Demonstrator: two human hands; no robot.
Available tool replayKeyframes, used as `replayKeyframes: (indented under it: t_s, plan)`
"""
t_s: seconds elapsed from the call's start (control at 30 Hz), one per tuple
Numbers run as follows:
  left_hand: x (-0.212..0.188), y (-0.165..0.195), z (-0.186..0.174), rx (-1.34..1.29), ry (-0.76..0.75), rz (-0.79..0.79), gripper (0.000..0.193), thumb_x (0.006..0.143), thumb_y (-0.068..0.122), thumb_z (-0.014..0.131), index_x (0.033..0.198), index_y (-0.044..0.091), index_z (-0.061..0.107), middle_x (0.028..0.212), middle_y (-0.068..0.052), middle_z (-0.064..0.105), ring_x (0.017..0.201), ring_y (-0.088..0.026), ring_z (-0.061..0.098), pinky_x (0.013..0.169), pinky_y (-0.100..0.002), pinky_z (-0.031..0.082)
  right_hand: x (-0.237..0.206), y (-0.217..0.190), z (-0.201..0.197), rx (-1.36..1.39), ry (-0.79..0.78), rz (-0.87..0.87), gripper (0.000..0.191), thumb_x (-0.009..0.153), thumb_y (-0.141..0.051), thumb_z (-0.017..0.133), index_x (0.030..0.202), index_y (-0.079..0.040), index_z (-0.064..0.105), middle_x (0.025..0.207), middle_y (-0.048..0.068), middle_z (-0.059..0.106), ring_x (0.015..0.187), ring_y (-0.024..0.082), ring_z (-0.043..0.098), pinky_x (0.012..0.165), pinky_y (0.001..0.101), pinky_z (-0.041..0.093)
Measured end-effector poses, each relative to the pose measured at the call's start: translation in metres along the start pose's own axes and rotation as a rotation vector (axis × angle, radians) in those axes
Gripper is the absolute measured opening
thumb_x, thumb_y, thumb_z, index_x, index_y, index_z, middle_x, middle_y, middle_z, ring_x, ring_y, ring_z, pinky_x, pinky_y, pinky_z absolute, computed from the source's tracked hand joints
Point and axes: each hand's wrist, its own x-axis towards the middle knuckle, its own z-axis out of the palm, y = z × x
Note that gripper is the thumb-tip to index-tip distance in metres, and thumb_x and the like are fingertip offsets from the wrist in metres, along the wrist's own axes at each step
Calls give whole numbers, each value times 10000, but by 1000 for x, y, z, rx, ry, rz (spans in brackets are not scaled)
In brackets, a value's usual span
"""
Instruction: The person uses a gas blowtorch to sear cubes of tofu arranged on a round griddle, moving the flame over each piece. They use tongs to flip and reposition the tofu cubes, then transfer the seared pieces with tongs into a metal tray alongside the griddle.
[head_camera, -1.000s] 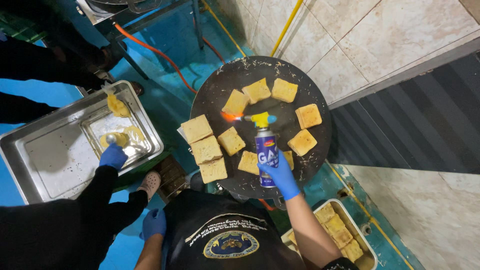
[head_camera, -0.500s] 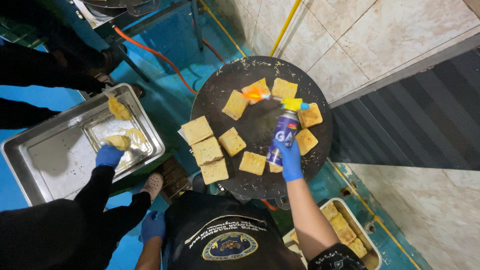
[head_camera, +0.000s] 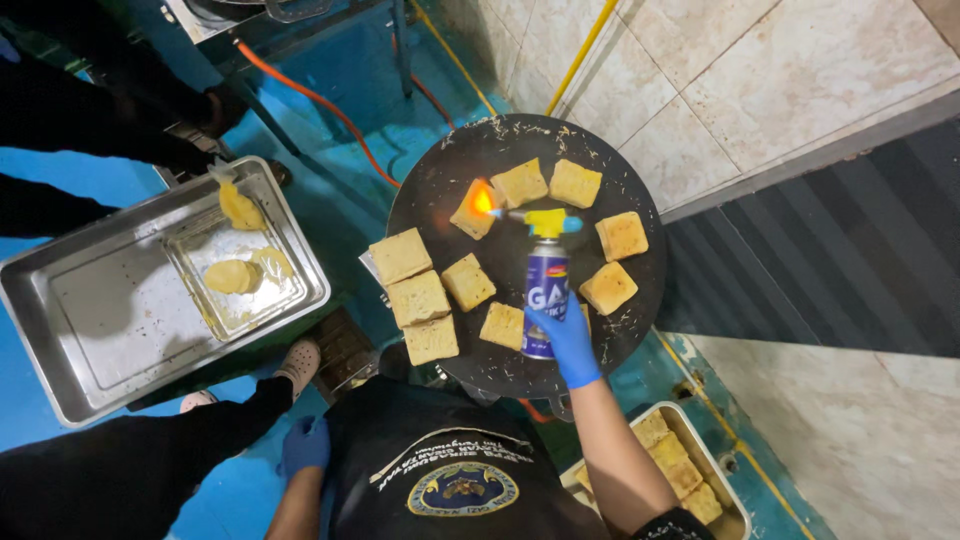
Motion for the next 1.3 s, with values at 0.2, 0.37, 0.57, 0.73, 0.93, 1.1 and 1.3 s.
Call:
replayKeyframes:
  t_s: [0.2, 0.37, 0.57, 0.73, 0.93, 1.1, 1.3]
  plan:
    - [10, -14, 15, -186, 58, 63, 492, 891, 348, 697, 1277, 43, 701, 1265, -234, 710, 1182, -381, 670, 1039, -441, 499, 6, -13, 18, -21, -64, -40, 632, 779, -64, 821, 1346, -47, 541, 1120, 60, 688, 975, 146, 692, 857, 313, 587]
    - [10, -25, 20, -330, 99, 56, 477, 881, 278, 716, 1263, -7, 698, 1227, -249, 726, 1150, -371, 691, 1026, -425, 510, 28, -36, 23, -163, 0, -66, 633, 770, -64, 819, 1332, -45, 528, 1097, 72, 687, 928, 155, 687, 799, 323, 595]
    - [-5, -33, 6, 47, -4, -72, 464, 922, 412, 650, 1300, 157, 736, 1275, -221, 705, 1201, -447, 635, 1059, -493, 478, 18, -51, 25, -299, -59, -138, 629, 775, -62, 826, 1335, -25, 541, 1129, 86, 693, 972, 161, 686, 848, 327, 591]
    - [3, -30, 19, 158, -73, -205, 454, 905, 497, 637, 1289, 271, 726, 1348, -135, 676, 1286, -399, 578, 1075, -575, 420, -25, -45, 19, -250, -149, -34, 684, 773, -73, 820, 1383, -25, 515, 1163, 72, 680, 1027, 155, 675, 889, 325, 574]
    - [15, -21, 36, 123, -37, -121, 477, 882, 498, 654, 1319, 313, 705, 1338, -124, 677, 1288, -391, 573, 1067, -575, 417, -84, -44, -9, -344, -238, 84, 745, 756, -57, 834, 1422, -5, 504, 1190, 79, 685, 1058, 161, 669, 925, 324, 559]
    - [19, -16, 37, 128, -31, -107, 482, 901, 495, 657, 1319, 259, 702, 1326, -114, 700, 1268, -384, 601, 1055, -568, 427, -111, -49, -21, -384, -278, 122, 808, 734, -58, 841, 1446, -16, 462, 1204, 65, 672, 1074, 148, 660, 933, 322, 549]
    - [14, -20, 35, 144, -59, -173, 471, 906, 502, 649, 1315, 278, 708, 1328, -114, 689, 1267, -377, 599, 1048, -572, 417, -99, -52, 2, -421, -274, 71, 791, 744, -67, 847, 1442, -4, 480, 1214, 91, 681, 1063, 160, 672, 929, 328, 557]
